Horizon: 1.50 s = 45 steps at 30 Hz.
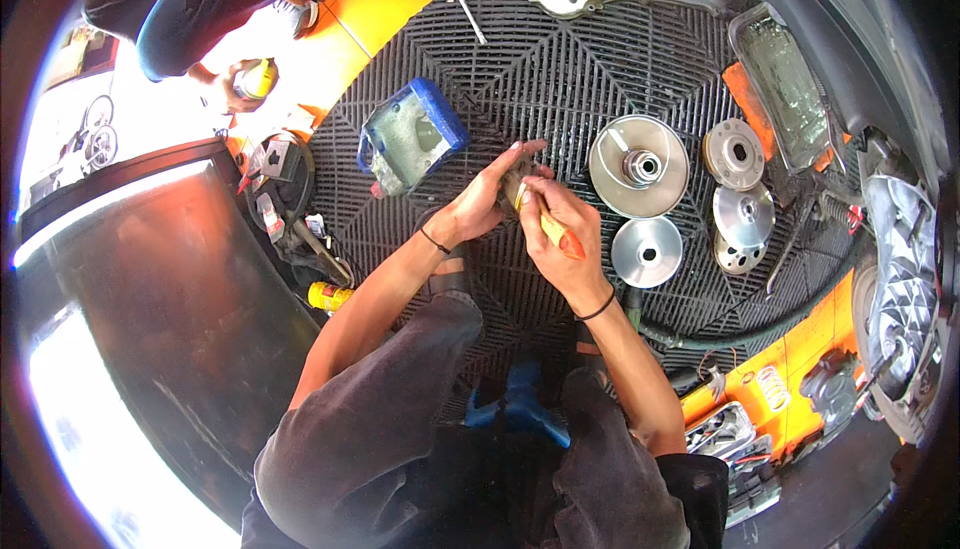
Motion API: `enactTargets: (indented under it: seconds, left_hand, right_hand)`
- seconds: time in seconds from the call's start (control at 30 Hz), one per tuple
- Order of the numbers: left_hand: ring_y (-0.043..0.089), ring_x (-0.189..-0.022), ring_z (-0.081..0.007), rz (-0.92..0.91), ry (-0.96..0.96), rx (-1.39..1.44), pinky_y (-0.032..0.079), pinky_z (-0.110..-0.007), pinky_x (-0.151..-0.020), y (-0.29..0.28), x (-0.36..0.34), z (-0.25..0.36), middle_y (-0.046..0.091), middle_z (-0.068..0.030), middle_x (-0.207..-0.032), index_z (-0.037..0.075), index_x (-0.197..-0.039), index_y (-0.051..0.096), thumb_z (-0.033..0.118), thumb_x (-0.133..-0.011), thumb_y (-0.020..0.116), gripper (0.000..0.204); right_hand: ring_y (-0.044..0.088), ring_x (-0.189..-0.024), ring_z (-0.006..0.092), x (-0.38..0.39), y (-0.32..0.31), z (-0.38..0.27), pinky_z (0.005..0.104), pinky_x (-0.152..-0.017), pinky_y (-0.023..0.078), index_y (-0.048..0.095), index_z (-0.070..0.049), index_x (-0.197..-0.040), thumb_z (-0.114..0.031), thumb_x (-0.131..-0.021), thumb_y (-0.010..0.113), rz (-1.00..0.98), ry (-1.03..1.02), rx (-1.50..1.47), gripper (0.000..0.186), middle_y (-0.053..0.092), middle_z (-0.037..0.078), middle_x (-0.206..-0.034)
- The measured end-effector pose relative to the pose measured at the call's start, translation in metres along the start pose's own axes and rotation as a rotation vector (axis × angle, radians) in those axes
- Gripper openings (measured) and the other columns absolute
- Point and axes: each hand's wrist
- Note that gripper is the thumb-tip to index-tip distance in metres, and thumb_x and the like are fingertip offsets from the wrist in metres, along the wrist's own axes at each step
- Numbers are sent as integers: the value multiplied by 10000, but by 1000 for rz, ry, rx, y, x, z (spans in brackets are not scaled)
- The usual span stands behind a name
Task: The person cleans motorcycle engine components with a brush, applies lubricant from a spray can, and uses a wrench to tighten bolts on the engine casing.
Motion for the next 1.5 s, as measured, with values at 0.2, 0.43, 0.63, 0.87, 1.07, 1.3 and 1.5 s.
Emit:
enactTargets:
  seconds: [0.2, 0.43, 0.63, 0.87, 1.07, 1.3, 1.5]
  left_hand:
    - [576, -1206, -250, 8, -88, -28, 445, -461, -1072, -7, 9, -2, 607, -111, -1267, 117, -1431, 472, 538, -1064, 320, 579]
    - [620, -1145, -239, 6, -61, 211, 488, -430, -979, -28, 15, -9, 651, -112, -1234, 42, -1343, 545, 546, -1050, 334, 620]
    - [656, -1016, -348, 51, 7, 314, 530, -461, -767, -39, 39, -1, 674, -123, -1162, 103, -1316, 577, 676, -1002, 242, 735]
    - [611, -942, -356, -245, -95, 410, 462, -475, -741, -56, 47, 3, 657, -150, -1184, 89, -1291, 574, 642, -1007, 251, 700]
    - [561, -1239, -409, 68, -13, 407, 422, -605, -1037, -54, 48, 6, 573, -189, -1369, 43, -1409, 477, 579, -1032, 295, 681]
    - [646, -1066, -271, 63, 4, 302, 514, -477, -888, -29, 4, 14, 667, -86, -1160, 101, -1236, 587, 615, -1019, 329, 615]
    - [620, -977, -262, 108, -49, 85, 508, -437, -940, 1, -35, 13, 628, -124, -1037, 77, -1264, 556, 539, -1039, 358, 551]
  right_hand:
    - [710, -786, 367, 0, 7, -1, 396, -688, 562, 669, 35, -1011, -77, -907, 645, 13, -4, -27, 155, 701, 221, -890]
    - [715, -713, 330, -19, 7, -13, 362, -622, 538, 689, 16, -947, -115, -923, 633, -278, 130, -30, 145, 702, 193, -787]
    - [727, -725, 302, -91, 46, -3, 398, -624, 557, 663, -8, -994, -206, -934, 663, -140, -84, -107, 207, 722, 164, -818]
    - [695, -791, 333, -131, 142, 41, 446, -732, 565, 673, -66, -835, -213, -749, 789, -633, -487, 467, 206, 687, 143, -786]
    - [731, -767, 269, -126, 104, 29, 358, -696, 576, 724, -8, -1041, -247, -903, 682, -375, -165, 86, 279, 748, 159, -905]
    - [721, -790, 259, -31, -7, 3, 345, -719, 563, 712, -1, -1011, -96, -891, 693, -78, 93, -29, 155, 728, 152, -896]
    - [700, -752, 311, -4, -5, 17, 384, -687, 569, 667, 40, -1092, -54, -863, 710, -186, -134, 241, 251, 684, 164, -911]
Point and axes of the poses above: each hand's wrist, its own x-axis away from the middle knuckle, its own y-axis out of the palm, z = x × y
